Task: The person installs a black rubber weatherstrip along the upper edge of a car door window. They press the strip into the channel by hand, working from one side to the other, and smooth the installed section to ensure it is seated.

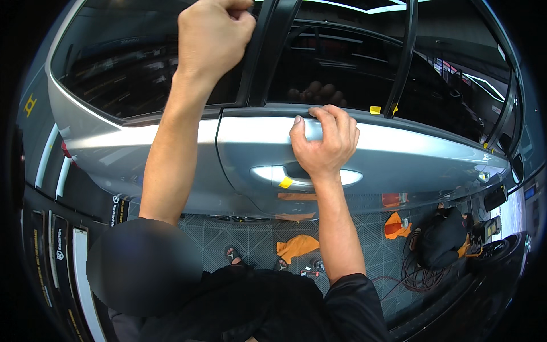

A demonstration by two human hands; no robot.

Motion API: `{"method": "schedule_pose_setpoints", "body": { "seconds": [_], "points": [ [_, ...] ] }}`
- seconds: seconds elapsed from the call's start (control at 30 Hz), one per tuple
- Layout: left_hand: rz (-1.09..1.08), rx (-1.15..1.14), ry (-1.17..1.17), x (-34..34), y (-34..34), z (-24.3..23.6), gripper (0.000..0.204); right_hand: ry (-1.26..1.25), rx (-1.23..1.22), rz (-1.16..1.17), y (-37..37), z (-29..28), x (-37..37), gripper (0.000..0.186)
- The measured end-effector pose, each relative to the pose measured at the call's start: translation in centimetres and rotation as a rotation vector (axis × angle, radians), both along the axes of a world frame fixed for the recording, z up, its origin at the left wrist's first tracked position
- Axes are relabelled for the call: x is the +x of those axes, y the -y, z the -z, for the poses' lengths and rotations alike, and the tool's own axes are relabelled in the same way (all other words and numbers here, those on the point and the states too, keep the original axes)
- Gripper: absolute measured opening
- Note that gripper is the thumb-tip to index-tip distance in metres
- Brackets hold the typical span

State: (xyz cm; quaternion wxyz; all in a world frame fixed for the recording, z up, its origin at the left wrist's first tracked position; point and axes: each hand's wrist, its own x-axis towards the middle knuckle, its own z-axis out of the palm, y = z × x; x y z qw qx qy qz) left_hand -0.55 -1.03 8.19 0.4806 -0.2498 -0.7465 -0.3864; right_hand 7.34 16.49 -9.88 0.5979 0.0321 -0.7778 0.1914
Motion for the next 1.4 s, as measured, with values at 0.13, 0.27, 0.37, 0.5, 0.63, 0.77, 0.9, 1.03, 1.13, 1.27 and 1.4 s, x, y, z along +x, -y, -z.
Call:
{"method": "schedule_pose_setpoints", "body": {
  "seconds": [0.13,0.27,0.37,0.5,0.63,0.77,0.9,1.03,1.13,1.27,1.4],
  "points": [
    [-0.037,-0.111,-0.198,-0.4,0.0,-0.2,0.017,-0.003,0.016,0.009,-0.1,0.0,0.0,0.026],
    [0.015,-0.040,-0.100,-0.5,-0.3,-0.3,0.015,0.011,0.012,0.003,0.0,-0.1,0.1,0.026],
    [0.002,-0.026,-0.072,-0.3,-0.5,-0.8,0.015,0.003,0.015,0.007,0.0,-0.2,0.1,0.025],
    [-0.015,-0.058,-0.094,0.3,-0.5,-1.3,0.015,0.001,0.021,0.005,0.1,-0.2,0.1,0.025],
    [0.009,0.054,0.062,0.3,-0.5,-1.4,0.015,0.002,0.007,0.013,0.0,-0.2,0.1,0.025],
    [-0.026,-0.073,-0.117,0.3,-0.6,-1.0,0.016,-0.002,0.024,0.019,0.1,-0.1,0.1,0.024],
    [-0.048,0.067,0.043,0.2,-0.1,-0.7,0.017,-0.008,0.021,0.010,0.0,-0.1,0.0,0.025],
    [-0.016,-0.090,-0.166,0.3,-0.2,-0.2,0.018,0.005,0.022,0.017,0.1,-0.1,0.1,0.025],
    [0.006,0.016,-0.027,0.3,-0.2,-0.2,0.018,0.004,0.019,0.013,0.0,-0.1,0.1,0.025],
    [-0.040,-0.054,-0.092,0.4,-0.3,-0.1,0.018,0.005,0.022,0.012,0.0,-0.2,0.1,0.025],
    [-0.001,0.002,-0.028,0.3,-0.4,0.1,0.015,0.020,0.014,0.005,0.0,-0.1,0.2,0.025]
  ]
}}
